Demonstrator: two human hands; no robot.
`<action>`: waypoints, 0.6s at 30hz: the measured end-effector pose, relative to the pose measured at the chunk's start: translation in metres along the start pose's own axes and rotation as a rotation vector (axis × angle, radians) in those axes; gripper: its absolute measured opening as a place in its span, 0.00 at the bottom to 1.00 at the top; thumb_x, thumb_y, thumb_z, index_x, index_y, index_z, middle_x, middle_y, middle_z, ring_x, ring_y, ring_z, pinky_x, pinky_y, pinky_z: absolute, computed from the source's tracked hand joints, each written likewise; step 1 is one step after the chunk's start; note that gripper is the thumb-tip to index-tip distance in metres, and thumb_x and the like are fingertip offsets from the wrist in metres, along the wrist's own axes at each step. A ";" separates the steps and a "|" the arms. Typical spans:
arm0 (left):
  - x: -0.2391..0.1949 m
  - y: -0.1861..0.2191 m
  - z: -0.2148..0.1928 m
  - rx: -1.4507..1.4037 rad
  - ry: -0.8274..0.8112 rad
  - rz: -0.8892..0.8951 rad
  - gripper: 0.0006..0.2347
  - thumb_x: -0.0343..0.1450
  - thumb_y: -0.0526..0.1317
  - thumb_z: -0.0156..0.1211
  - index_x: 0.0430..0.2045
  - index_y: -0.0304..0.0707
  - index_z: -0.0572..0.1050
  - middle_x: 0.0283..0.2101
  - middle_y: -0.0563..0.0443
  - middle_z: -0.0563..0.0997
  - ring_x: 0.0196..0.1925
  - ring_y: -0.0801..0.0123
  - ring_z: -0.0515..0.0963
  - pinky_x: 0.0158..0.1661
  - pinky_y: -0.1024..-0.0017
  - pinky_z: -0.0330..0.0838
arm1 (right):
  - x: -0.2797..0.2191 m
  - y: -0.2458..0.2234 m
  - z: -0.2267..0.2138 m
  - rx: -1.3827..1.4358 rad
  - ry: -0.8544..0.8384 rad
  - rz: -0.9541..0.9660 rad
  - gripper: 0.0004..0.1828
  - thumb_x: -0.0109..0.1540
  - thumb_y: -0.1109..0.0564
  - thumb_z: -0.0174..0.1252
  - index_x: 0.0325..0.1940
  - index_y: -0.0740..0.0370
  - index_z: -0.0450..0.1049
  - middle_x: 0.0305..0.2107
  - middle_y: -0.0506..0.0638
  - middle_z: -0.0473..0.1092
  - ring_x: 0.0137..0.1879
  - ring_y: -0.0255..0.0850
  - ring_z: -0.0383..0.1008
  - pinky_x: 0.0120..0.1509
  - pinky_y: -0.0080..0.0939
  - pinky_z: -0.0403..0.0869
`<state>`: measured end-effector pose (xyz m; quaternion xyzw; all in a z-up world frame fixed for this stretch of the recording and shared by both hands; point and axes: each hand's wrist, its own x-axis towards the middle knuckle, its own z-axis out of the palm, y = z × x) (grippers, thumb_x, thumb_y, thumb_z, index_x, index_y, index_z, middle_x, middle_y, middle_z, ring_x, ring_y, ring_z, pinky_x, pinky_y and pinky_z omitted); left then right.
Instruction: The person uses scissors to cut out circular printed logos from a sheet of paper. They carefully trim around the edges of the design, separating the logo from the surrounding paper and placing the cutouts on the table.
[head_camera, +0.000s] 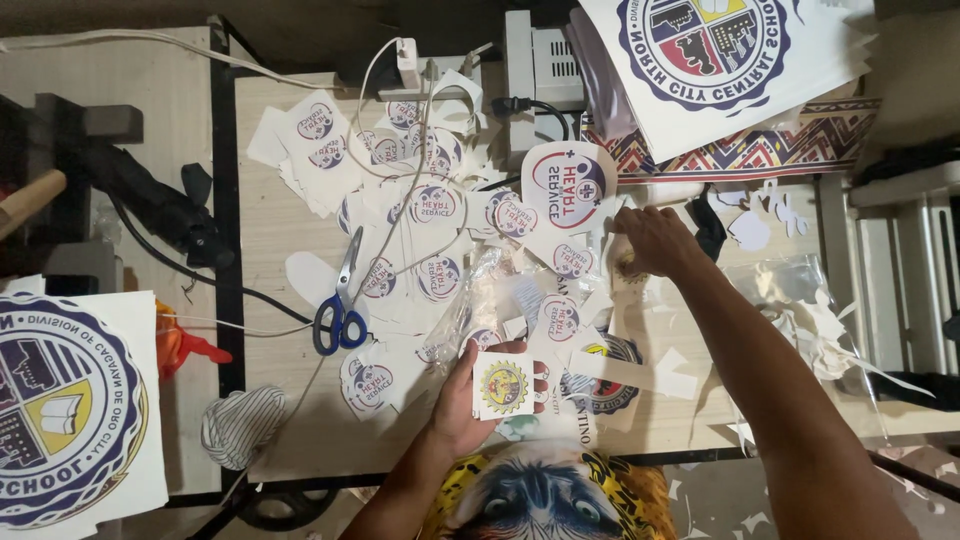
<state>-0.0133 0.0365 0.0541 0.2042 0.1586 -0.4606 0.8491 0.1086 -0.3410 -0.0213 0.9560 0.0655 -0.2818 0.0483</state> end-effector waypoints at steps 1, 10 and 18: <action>0.000 0.000 0.000 -0.005 -0.005 0.004 0.30 0.77 0.61 0.37 0.58 0.31 0.68 0.53 0.29 0.78 0.54 0.44 0.80 0.53 0.46 0.74 | -0.005 -0.002 -0.003 0.005 0.022 -0.010 0.46 0.45 0.39 0.79 0.61 0.54 0.69 0.54 0.48 0.70 0.63 0.47 0.70 0.67 0.51 0.70; -0.002 0.001 -0.001 0.008 -0.027 0.018 0.30 0.76 0.62 0.38 0.59 0.31 0.68 0.54 0.30 0.78 0.55 0.44 0.79 0.53 0.45 0.74 | -0.051 0.028 -0.002 0.369 0.017 -0.049 0.23 0.63 0.47 0.60 0.60 0.55 0.69 0.47 0.57 0.76 0.51 0.53 0.78 0.53 0.52 0.75; 0.013 -0.008 0.012 0.043 -0.021 0.071 0.30 0.75 0.63 0.40 0.58 0.33 0.69 0.54 0.33 0.78 0.55 0.47 0.79 0.52 0.46 0.74 | -0.155 -0.044 -0.081 0.944 -0.088 0.001 0.28 0.63 0.48 0.64 0.65 0.60 0.67 0.35 0.62 0.79 0.41 0.47 0.78 0.49 0.47 0.75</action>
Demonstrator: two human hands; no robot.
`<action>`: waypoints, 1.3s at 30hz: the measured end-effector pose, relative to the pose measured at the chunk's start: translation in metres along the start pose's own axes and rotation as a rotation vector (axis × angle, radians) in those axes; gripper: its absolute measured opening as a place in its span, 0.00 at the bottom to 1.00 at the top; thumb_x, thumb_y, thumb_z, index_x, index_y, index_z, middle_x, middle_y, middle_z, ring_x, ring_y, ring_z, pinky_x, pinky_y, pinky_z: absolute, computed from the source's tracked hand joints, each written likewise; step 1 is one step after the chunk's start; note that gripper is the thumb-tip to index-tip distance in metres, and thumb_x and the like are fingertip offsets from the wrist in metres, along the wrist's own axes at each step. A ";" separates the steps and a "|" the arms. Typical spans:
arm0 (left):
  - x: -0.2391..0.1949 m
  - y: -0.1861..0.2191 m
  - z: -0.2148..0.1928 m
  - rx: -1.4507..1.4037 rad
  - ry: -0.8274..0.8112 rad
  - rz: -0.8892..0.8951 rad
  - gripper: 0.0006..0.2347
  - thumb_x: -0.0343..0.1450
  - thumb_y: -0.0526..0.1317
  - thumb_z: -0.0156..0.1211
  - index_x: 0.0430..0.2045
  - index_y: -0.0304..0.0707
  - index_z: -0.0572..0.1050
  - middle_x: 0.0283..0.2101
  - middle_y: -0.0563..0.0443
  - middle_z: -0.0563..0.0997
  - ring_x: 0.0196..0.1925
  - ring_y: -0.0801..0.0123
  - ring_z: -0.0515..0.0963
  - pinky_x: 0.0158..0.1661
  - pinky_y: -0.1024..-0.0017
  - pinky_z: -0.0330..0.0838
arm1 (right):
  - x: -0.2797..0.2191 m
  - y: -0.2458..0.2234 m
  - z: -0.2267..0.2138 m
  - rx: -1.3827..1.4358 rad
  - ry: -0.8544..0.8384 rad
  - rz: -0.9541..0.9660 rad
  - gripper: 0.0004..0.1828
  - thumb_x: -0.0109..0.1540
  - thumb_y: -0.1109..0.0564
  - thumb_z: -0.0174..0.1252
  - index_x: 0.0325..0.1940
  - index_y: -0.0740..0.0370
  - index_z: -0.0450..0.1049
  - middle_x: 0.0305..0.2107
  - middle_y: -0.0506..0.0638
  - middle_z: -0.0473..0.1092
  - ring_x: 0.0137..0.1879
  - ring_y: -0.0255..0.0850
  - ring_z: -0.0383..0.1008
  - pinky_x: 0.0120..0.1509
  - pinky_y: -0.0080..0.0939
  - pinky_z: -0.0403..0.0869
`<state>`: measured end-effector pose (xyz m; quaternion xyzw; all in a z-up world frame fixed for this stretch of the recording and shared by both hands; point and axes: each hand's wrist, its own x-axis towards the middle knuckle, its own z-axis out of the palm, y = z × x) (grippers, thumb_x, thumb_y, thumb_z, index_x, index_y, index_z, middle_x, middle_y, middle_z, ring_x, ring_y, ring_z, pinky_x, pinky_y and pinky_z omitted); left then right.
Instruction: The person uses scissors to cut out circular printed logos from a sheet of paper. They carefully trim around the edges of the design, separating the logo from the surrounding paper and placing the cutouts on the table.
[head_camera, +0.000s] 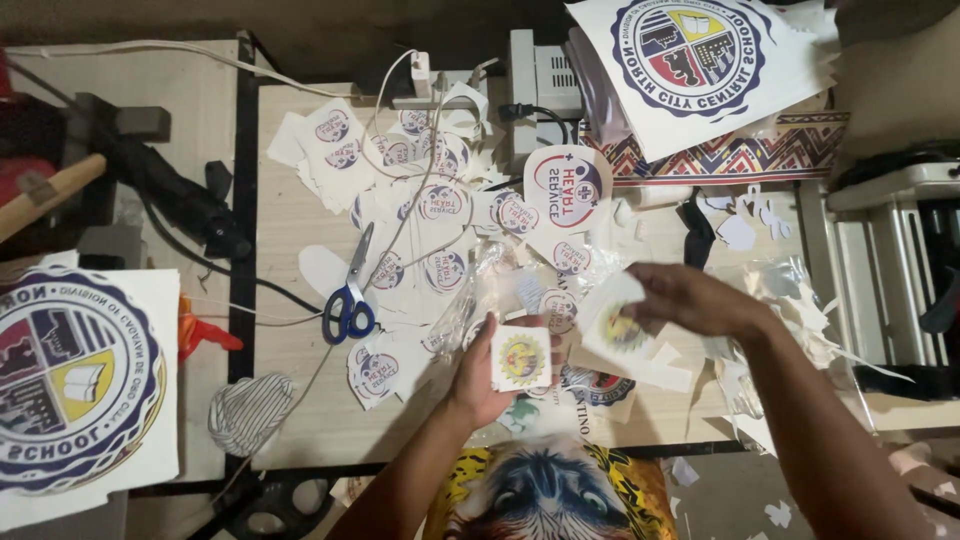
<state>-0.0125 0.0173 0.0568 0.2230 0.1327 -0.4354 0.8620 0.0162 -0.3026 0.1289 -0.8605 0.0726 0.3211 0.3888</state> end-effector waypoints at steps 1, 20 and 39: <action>0.002 -0.004 0.005 -0.029 -0.041 -0.019 0.30 0.76 0.62 0.41 0.59 0.33 0.69 0.55 0.36 0.78 0.55 0.49 0.79 0.54 0.47 0.73 | -0.010 -0.017 0.011 0.130 -0.092 -0.028 0.28 0.61 0.49 0.63 0.63 0.60 0.69 0.39 0.57 0.80 0.45 0.42 0.79 0.51 0.45 0.77; -0.018 -0.015 0.013 -0.081 -0.123 -0.142 0.32 0.72 0.67 0.50 0.61 0.43 0.68 0.53 0.50 0.77 0.56 0.64 0.76 0.57 0.57 0.71 | -0.080 -0.107 0.122 -0.457 0.268 -0.556 0.52 0.41 0.53 0.77 0.66 0.58 0.60 0.62 0.55 0.62 0.69 0.53 0.63 0.78 0.58 0.54; -0.004 -0.034 -0.035 0.213 -0.179 0.099 0.24 0.81 0.43 0.48 0.75 0.34 0.62 0.58 0.36 0.75 0.55 0.57 0.74 0.58 0.57 0.71 | -0.017 -0.002 0.188 0.886 0.124 -0.122 0.23 0.63 0.58 0.62 0.61 0.69 0.70 0.45 0.59 0.77 0.48 0.41 0.76 0.52 0.41 0.76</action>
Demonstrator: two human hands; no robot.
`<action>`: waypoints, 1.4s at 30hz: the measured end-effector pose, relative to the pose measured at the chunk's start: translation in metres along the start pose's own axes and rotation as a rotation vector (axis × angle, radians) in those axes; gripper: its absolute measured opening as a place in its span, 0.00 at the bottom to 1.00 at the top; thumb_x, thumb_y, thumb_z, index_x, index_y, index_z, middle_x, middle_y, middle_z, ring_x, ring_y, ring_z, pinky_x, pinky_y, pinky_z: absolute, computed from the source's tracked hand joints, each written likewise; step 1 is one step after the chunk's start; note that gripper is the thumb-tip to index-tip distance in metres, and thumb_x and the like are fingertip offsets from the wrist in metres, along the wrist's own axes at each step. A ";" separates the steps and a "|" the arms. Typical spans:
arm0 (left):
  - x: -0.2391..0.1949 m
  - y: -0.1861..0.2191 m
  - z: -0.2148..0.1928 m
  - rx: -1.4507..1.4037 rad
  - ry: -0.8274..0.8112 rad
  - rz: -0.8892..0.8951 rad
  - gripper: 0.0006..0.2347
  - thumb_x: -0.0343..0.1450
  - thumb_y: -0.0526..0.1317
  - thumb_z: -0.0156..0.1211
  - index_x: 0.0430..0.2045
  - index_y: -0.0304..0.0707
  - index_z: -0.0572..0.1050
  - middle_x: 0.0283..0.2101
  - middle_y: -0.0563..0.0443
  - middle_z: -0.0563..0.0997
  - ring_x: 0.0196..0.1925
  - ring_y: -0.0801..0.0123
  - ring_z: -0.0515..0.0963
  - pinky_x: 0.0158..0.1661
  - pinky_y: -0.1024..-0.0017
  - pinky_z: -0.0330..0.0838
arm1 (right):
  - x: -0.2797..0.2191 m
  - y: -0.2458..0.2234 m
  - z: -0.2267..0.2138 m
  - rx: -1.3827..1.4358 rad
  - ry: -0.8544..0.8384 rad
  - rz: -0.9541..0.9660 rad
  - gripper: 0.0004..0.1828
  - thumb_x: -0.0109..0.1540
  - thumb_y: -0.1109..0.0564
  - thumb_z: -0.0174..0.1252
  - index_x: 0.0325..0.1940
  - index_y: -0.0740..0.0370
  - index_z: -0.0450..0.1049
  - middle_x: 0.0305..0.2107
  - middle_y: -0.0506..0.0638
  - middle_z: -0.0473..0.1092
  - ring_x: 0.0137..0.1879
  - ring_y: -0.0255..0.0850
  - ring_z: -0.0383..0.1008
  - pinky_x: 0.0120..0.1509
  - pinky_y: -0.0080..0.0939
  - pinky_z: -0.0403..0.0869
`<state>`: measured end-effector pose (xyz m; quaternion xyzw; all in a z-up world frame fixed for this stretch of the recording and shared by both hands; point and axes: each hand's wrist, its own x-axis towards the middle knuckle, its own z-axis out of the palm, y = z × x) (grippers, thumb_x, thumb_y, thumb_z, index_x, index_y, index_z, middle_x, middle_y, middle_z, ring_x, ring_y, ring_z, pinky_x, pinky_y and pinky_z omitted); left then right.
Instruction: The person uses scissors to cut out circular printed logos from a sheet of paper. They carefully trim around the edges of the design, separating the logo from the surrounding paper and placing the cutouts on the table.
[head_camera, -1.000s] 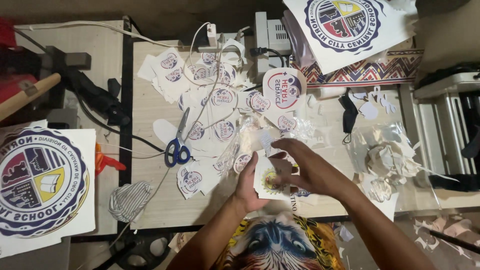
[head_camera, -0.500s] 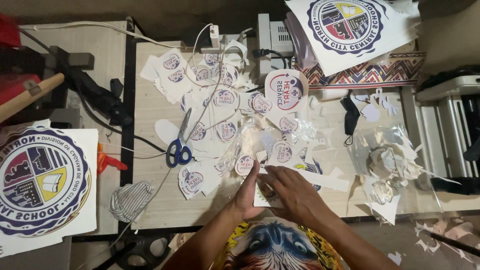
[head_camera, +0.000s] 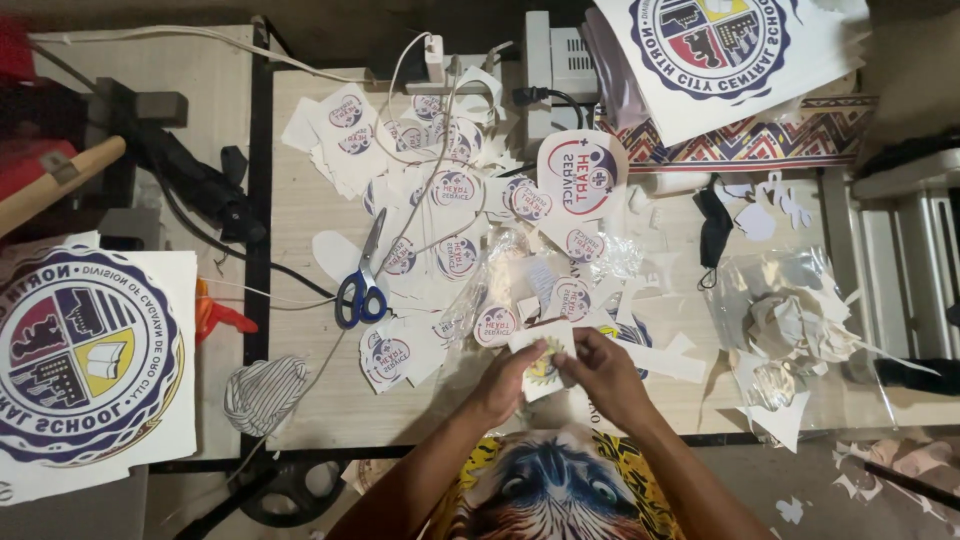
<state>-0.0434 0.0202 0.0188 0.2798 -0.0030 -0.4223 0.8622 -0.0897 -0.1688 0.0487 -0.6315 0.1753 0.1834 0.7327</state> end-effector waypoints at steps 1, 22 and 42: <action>0.005 0.003 0.000 0.133 0.104 -0.031 0.24 0.79 0.45 0.47 0.72 0.36 0.63 0.58 0.37 0.76 0.56 0.57 0.75 0.57 0.59 0.71 | 0.007 -0.001 -0.005 -0.036 0.056 0.027 0.21 0.63 0.59 0.61 0.58 0.69 0.70 0.44 0.57 0.78 0.47 0.40 0.78 0.51 0.39 0.77; -0.049 0.154 -0.117 2.045 1.098 -0.031 0.34 0.60 0.52 0.72 0.60 0.39 0.67 0.57 0.37 0.70 0.61 0.44 0.67 0.59 0.46 0.59 | 0.030 0.039 -0.046 -0.772 0.292 -0.139 0.20 0.59 0.54 0.64 0.54 0.63 0.75 0.45 0.58 0.74 0.48 0.47 0.77 0.49 0.47 0.77; 0.005 0.011 0.042 1.314 0.259 0.373 0.39 0.62 0.47 0.66 0.69 0.37 0.56 0.62 0.38 0.59 0.66 0.52 0.66 0.65 0.56 0.67 | -0.013 -0.026 0.002 0.128 -0.033 0.020 0.21 0.60 0.62 0.62 0.56 0.66 0.69 0.42 0.50 0.73 0.48 0.36 0.73 0.57 0.39 0.73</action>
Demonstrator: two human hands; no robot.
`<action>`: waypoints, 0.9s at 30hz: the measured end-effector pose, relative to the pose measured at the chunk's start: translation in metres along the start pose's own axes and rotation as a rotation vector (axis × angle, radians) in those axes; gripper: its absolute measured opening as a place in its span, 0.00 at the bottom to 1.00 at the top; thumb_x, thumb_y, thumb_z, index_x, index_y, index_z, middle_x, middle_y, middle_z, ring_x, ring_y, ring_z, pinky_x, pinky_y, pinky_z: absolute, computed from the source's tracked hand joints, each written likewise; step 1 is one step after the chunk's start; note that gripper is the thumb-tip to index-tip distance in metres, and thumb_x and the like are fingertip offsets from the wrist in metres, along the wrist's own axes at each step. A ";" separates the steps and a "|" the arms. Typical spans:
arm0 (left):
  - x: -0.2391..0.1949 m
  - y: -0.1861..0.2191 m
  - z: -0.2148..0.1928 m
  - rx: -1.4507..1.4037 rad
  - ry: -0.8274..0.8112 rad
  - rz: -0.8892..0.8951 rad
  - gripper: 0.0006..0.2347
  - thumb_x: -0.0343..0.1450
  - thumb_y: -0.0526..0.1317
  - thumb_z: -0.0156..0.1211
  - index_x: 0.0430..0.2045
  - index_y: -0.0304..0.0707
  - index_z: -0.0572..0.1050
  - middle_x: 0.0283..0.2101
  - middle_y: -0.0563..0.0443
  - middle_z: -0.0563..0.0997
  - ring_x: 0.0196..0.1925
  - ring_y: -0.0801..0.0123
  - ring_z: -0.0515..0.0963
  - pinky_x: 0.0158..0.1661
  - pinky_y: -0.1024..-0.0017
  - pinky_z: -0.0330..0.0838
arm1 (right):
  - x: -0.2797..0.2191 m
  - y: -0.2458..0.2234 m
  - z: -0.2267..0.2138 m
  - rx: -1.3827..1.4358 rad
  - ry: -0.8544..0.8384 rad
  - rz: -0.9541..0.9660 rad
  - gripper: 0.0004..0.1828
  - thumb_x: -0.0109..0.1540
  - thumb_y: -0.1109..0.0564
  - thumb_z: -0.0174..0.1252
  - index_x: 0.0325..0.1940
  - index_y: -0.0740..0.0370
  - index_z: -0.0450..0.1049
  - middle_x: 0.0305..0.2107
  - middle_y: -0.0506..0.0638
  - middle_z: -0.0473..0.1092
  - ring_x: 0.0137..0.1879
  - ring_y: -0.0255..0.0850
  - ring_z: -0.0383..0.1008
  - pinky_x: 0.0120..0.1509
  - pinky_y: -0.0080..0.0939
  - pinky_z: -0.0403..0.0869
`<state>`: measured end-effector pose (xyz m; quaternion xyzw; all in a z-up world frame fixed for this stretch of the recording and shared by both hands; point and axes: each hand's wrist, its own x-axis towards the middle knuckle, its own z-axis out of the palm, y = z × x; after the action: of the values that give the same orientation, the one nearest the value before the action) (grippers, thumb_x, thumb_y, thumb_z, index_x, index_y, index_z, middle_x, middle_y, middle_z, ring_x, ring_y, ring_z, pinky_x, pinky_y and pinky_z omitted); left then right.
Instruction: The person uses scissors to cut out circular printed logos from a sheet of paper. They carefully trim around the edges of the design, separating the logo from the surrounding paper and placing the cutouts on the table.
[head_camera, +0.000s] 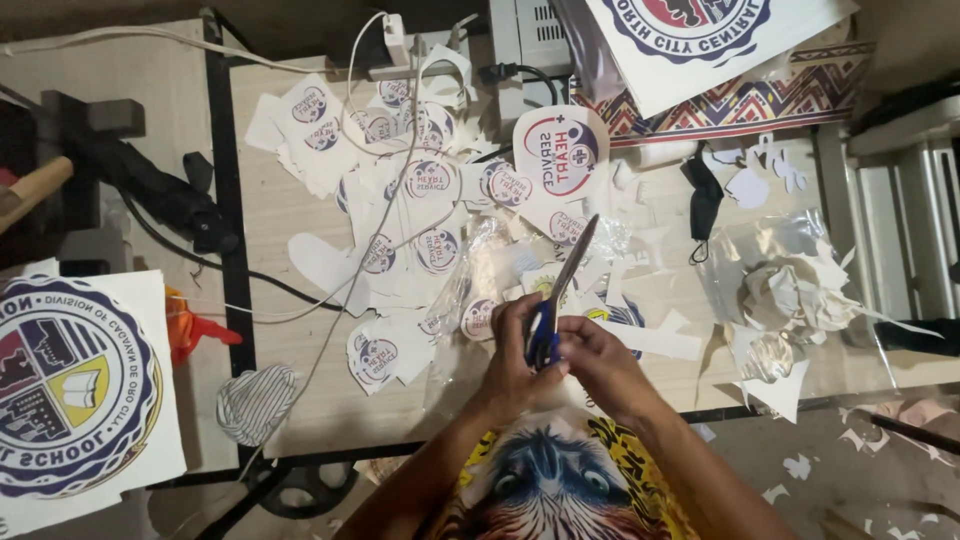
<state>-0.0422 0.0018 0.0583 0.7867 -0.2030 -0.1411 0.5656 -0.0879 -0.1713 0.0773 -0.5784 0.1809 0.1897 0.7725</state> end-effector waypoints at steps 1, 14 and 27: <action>0.005 0.001 0.004 -0.172 -0.050 -0.084 0.39 0.63 0.48 0.66 0.70 0.36 0.54 0.61 0.38 0.58 0.64 0.52 0.66 0.63 0.55 0.67 | 0.000 0.002 -0.008 0.257 0.041 0.070 0.21 0.60 0.59 0.61 0.56 0.66 0.68 0.42 0.51 0.74 0.48 0.37 0.74 0.56 0.40 0.74; 0.043 -0.067 0.040 0.051 -0.308 0.102 0.29 0.79 0.48 0.62 0.71 0.30 0.61 0.68 0.35 0.65 0.72 0.51 0.65 0.71 0.54 0.60 | -0.003 0.036 -0.059 0.081 0.339 0.071 0.19 0.60 0.61 0.64 0.55 0.66 0.74 0.39 0.54 0.77 0.40 0.41 0.76 0.45 0.42 0.74; 0.086 -0.059 0.033 0.755 -0.193 0.019 0.33 0.55 0.42 0.79 0.52 0.31 0.68 0.48 0.40 0.70 0.54 0.50 0.69 0.54 0.54 0.61 | -0.014 0.059 -0.072 0.198 0.537 -0.024 0.16 0.63 0.58 0.62 0.52 0.65 0.69 0.36 0.52 0.75 0.42 0.42 0.80 0.49 0.41 0.77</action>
<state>0.0282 -0.0509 -0.0076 0.9206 -0.3004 -0.1246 0.2160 -0.1344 -0.2261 0.0167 -0.5320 0.3897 0.0021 0.7517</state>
